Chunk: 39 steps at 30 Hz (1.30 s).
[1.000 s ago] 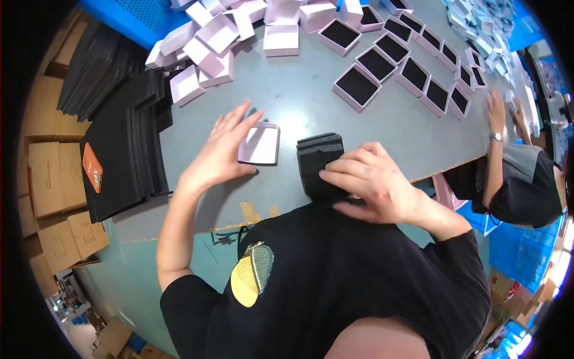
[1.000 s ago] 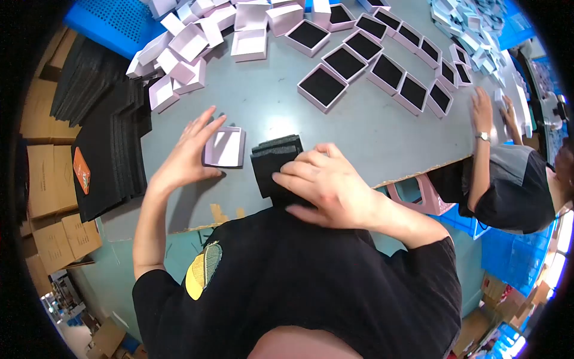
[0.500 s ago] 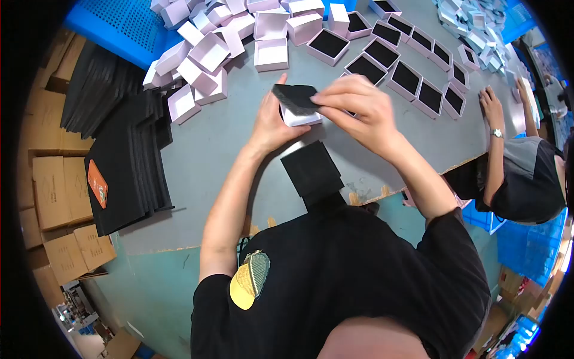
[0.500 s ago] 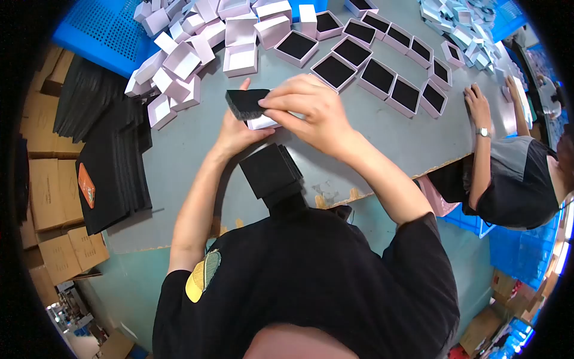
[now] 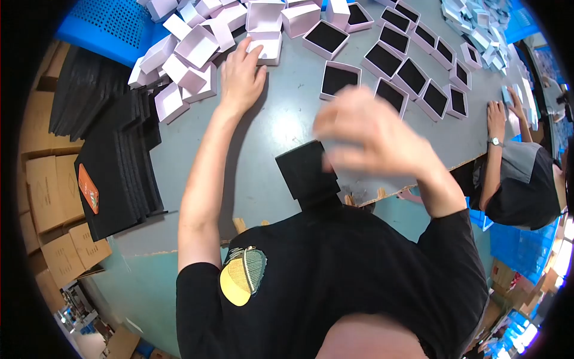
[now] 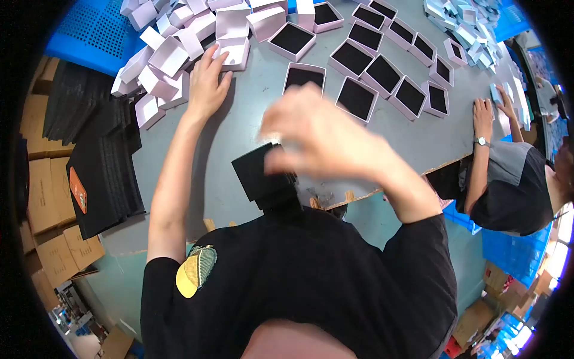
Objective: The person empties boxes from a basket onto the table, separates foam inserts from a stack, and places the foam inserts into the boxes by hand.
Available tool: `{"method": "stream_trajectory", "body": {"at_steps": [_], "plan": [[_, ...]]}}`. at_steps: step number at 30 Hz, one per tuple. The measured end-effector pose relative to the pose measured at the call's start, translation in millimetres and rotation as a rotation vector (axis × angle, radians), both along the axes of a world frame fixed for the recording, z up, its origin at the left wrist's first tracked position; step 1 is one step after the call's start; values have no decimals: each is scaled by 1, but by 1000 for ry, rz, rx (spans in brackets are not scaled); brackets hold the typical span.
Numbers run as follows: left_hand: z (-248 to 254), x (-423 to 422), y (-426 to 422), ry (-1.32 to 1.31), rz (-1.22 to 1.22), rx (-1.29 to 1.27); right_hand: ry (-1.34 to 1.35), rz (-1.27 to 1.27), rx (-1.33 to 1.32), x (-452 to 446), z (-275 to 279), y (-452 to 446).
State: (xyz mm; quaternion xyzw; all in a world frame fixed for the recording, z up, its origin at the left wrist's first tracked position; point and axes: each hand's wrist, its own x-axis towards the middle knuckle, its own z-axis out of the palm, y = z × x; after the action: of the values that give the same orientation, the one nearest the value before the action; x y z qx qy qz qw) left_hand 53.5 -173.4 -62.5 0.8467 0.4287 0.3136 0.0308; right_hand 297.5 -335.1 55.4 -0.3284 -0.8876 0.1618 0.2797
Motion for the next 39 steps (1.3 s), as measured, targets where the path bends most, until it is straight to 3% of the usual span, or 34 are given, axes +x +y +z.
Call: {"method": "stream_trajectory", "body": {"at_steps": [1,3,7,11,16,18,20,21,24,27,31,33,35,38,39], "plan": [[0,-2,3,72,14,-4,100,148,-62,-10,7,-14],[1,-2,7,215,37,-13,-102,228,-6,-24,-1,-36],[27,1,-30,139,-108,43,-61,235,40,-26,-40,-51],[11,-13,-51,-68,-285,-293,25,163,-41,-29,-28,-44],[7,-18,-74,-131,-252,-247,30,179,-62,-23,-32,-40],[4,-16,-79,-260,-219,-339,31,223,-45,-19,-21,-32],[-4,-12,-81,-329,-216,-350,168,60,26,-14,-9,-18],[-9,-10,-83,-390,-132,-577,236,-24,61,-12,-6,-9],[-7,8,-90,-404,-90,-566,234,-136,200,-14,-23,29],[-10,15,-86,-390,-99,-503,109,10,181,-18,-66,56],[-3,9,-88,-363,-142,-562,-206,12,83,-13,-77,64],[11,-2,-81,-280,-174,-363,-394,-82,43,-11,-71,63],[31,-25,-65,-314,-130,-131,-363,-77,-81,-3,-66,65],[68,-77,-32,-77,316,336,-206,-51,-50,4,-43,44],[80,-87,-23,-58,354,322,-120,6,-36,3,-27,32]]}}
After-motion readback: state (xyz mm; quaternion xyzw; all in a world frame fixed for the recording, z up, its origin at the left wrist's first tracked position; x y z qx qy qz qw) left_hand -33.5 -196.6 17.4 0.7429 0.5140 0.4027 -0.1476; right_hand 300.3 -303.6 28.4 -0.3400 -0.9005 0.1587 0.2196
